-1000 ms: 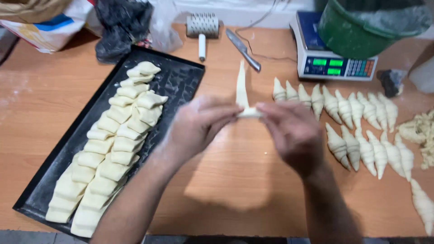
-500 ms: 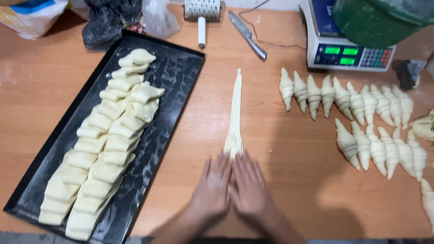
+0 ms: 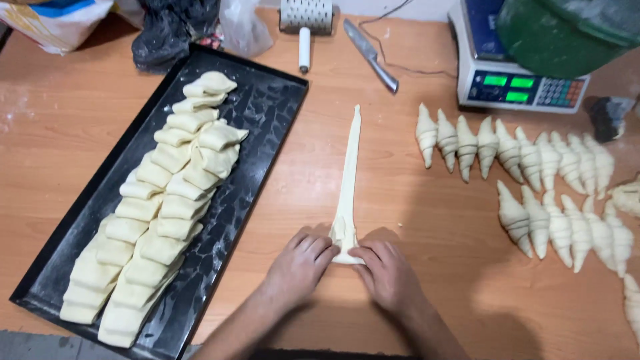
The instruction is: Rolling cut pieces of dough into croissant shapes at a bakery workbench.
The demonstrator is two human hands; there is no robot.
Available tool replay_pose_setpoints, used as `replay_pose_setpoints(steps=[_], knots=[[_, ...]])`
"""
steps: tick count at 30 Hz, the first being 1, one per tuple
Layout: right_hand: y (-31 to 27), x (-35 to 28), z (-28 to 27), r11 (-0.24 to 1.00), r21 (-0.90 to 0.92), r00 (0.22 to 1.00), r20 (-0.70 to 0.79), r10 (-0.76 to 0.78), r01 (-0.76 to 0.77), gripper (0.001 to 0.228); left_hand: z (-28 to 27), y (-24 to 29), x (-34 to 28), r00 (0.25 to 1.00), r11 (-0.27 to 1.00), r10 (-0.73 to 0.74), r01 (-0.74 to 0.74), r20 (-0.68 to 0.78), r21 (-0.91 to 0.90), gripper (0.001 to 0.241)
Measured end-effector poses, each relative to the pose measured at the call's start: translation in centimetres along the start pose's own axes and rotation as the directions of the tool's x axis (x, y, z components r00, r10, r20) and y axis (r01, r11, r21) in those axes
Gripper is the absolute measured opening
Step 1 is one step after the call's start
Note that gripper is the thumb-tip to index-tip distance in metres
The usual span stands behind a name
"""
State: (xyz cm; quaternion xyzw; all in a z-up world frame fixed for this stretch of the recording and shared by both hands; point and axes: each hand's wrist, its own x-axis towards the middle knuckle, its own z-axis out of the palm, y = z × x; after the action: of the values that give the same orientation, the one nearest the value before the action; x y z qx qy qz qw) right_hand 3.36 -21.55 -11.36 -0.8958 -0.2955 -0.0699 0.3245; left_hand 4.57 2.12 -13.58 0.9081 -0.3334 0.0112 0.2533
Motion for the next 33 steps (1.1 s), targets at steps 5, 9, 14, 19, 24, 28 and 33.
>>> replay_pose_setpoints(steps=[5,9,14,19,24,28,33], knots=[[-3.9,-1.2,1.5,0.985,-0.167,0.999,-0.029,0.032,-0.037,0.056,2.5,4.0,-2.2,0.999,0.982,-0.054,0.054,-0.001,0.181,0.055],[-0.7,2.0,2.8,0.944,-0.328,0.998,0.025,0.05,-0.039,0.081,0.3,2.7,2.4,0.987,0.98,-0.158,0.153,0.035,0.126,0.072],[1.2,6.4,0.0,0.944,-0.323,0.997,-0.044,0.059,-0.071,0.083,-1.2,-1.4,5.6,0.982,0.987,-0.16,0.159,-0.095,-0.015,0.078],[2.7,1.1,2.1,0.988,-0.063,0.987,0.064,0.146,-0.142,0.047,0.1,-2.2,2.2,0.991,0.965,-0.1,0.073,-0.094,-0.253,0.047],[-2.3,-1.9,1.4,0.986,-0.139,0.995,0.031,0.094,-0.089,0.043,-1.1,2.6,-1.4,0.999,0.994,0.038,-0.037,-0.013,0.106,0.051],[-4.4,-1.0,2.1,0.981,-0.174,0.995,-0.073,0.071,-0.082,0.063,1.3,4.5,-2.3,0.989,0.99,0.032,-0.012,-0.142,0.144,0.065],[0.5,5.8,1.5,0.94,-0.324,0.993,-0.006,0.114,-0.109,0.084,-0.8,-0.2,5.2,0.986,0.995,-0.095,0.098,-0.135,0.019,0.079]])
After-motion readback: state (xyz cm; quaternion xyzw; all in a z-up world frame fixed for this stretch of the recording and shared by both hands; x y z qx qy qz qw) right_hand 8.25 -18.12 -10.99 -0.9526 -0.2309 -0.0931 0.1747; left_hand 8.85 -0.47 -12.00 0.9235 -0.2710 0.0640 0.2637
